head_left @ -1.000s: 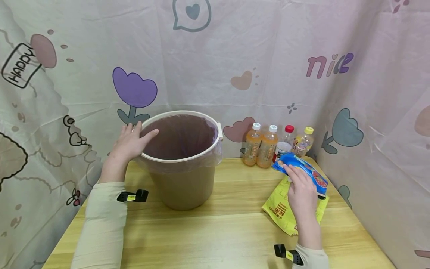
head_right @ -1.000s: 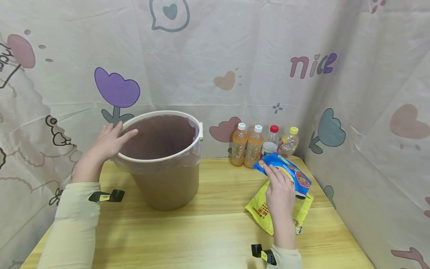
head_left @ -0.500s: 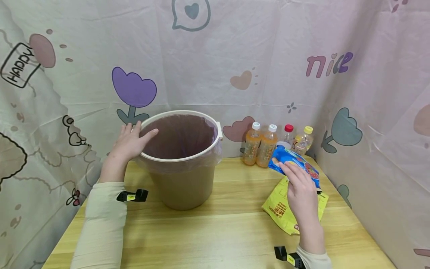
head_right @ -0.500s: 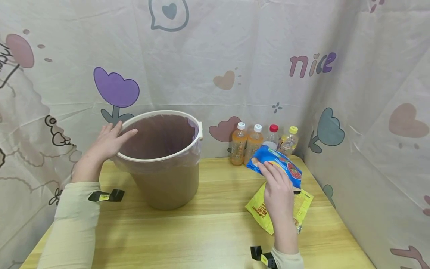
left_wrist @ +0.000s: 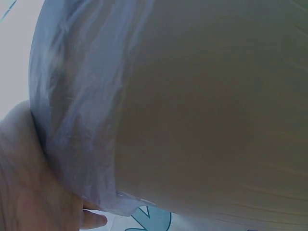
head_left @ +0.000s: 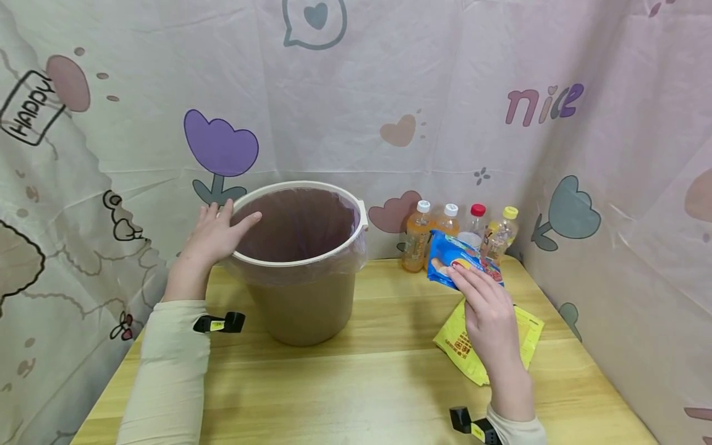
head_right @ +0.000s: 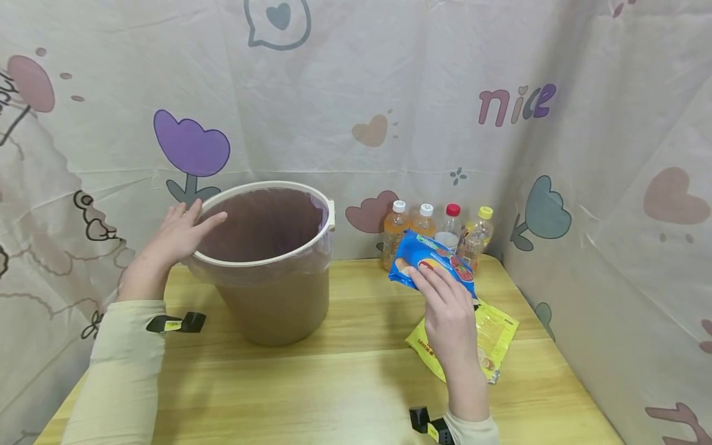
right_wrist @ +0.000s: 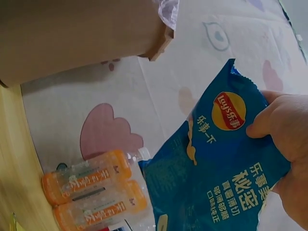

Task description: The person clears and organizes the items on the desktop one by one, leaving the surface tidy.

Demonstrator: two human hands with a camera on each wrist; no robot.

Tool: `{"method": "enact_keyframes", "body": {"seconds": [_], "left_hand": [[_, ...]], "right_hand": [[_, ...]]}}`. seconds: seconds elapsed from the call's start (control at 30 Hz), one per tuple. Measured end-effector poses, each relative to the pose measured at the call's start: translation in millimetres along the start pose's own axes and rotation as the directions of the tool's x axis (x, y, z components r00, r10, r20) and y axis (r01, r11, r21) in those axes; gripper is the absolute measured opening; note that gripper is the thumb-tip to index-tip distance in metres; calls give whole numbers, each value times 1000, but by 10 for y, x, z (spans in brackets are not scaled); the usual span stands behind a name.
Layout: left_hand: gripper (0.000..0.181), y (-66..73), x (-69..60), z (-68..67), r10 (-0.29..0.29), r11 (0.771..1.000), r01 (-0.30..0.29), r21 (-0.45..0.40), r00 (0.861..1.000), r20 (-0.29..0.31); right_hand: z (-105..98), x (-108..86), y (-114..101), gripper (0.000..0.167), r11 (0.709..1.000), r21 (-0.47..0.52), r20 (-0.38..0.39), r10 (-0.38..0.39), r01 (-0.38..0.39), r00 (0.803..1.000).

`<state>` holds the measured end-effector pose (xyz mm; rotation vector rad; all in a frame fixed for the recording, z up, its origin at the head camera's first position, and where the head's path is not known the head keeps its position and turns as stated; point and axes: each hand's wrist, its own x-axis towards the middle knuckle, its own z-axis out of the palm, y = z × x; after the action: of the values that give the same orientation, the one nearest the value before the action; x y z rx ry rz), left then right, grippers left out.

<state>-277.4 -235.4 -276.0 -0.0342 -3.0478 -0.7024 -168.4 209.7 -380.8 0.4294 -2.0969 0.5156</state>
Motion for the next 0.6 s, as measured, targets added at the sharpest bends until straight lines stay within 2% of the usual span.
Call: {"method": "enact_keyframes", "body": {"seconds": [0.23, 0.47, 0.53, 0.6], "left_hand": [[102, 23, -12, -23, 8, 1000, -8, 3, 1000, -7], [102, 3, -22, -31, 7, 1000, -7, 8, 1000, -10], [103, 2, -23, -25, 7, 1000, -7, 13, 1000, -9], [103, 1, -25, -18, 8, 1000, -7, 16, 1000, -8]], "right_hand": [[22, 95, -100, 52, 994, 50, -85, -92, 96, 992], [19, 270, -215, 54, 987, 63, -91, -141, 147, 986], [14, 318, -243, 51, 984, 65, -89, -162, 168, 983], [7, 366, -268, 42, 979, 72, -87, -185, 191, 979]]}}
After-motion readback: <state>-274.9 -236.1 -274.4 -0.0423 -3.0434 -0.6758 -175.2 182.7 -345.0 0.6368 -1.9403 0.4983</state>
